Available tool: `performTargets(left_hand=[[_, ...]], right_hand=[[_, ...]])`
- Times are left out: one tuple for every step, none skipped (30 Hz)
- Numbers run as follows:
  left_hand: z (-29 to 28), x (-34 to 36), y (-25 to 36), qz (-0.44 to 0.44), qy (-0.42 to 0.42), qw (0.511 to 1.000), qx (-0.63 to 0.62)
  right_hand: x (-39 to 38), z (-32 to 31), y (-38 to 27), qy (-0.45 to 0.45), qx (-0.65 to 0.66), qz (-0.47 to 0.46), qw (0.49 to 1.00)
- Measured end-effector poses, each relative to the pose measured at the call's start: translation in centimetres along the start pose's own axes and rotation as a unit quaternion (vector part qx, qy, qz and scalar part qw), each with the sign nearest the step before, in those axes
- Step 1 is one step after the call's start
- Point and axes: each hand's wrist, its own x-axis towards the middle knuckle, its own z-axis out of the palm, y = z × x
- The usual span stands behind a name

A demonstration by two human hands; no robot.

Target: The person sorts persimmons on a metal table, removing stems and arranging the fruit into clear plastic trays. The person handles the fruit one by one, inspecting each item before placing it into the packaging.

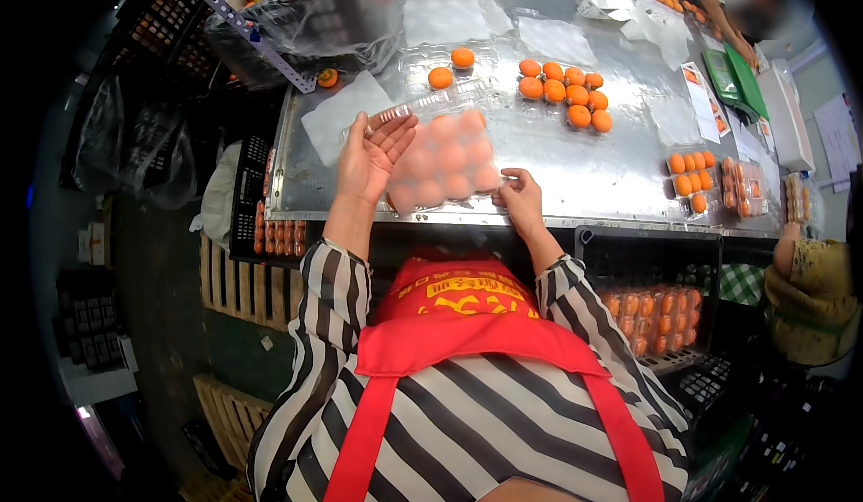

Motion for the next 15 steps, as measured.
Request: performTargets(left_hand=[[-0.4, 0.6, 0.0, -0.005, 0.012, 1.000, 0.003], [-0.8, 1.4, 0.0, -0.009, 0.024, 1.000, 0.004], [-1.2, 1.9, 0.2, -0.012, 0.036, 0.999, 0.005], [-1.5, 2.4, 0.5, 0.002, 0.032, 0.999, 0.038], [-1.6, 2.9, 0.9, 0.017, 0.027, 0.997, 0.069], [-1.8, 3.2, 1.2, 0.033, 0.022, 0.994, 0.101], [-1.8, 3.4, 1.7, 0.046, 0.024, 0.990, 0.135], [-2.0, 3.6, 2.2, 0.058, 0.028, 0.984, 0.169], [-2.2, 3.8, 2.6, 0.070, 0.032, 0.976, 0.203], [-2.6, 4.1, 2.9, 0.084, 0.050, 0.962, 0.253], [-3.0, 4.6, 3.1, 0.096, 0.067, 0.946, 0.303], [-3.5, 5.1, 3.3, 0.108, 0.084, 0.926, 0.351], [-4.6, 5.6, 3.2, 0.125, 0.084, 0.904, 0.400], [-6.4, 6.2, 2.9, 0.144, 0.088, 0.879, 0.446], [-7.6, 6.7, 2.7, 0.163, 0.091, 0.851, 0.491]], right_hand=[[0.0, -0.1, 0.0, 0.002, 0.004, 0.003, 1.000], [-0.1, 0.0, -0.5, 0.003, 0.006, 0.004, 1.000], [-0.2, 0.1, -0.8, 0.004, 0.008, 0.006, 1.000], [-0.2, 0.2, -0.8, 0.004, 0.010, 0.012, 1.000], [-0.2, 0.1, -0.8, 0.004, 0.010, 0.017, 1.000], [-0.2, 0.1, -0.7, 0.004, 0.010, 0.022, 1.000], [-0.1, 0.0, -0.5, 0.007, -0.012, 0.008, 1.000], [-0.2, 0.1, -0.5, 0.009, -0.035, -0.004, 0.999], [-0.4, 0.2, -0.4, 0.011, -0.057, -0.016, 0.998], [-0.5, 0.1, -0.5, 0.016, -0.066, -0.027, 0.997], [-0.2, 0.0, 0.0, 0.030, -0.098, -0.054, 0.993], [0.1, -0.1, 0.6, 0.043, -0.130, -0.080, 0.987], [0.3, -0.3, 1.1, 0.056, -0.161, -0.106, 0.980], [-0.2, 0.2, -0.2, 0.045, -0.183, -0.089, 0.978], [-0.6, 0.9, -1.4, 0.068, -0.212, -0.114, 0.968]])
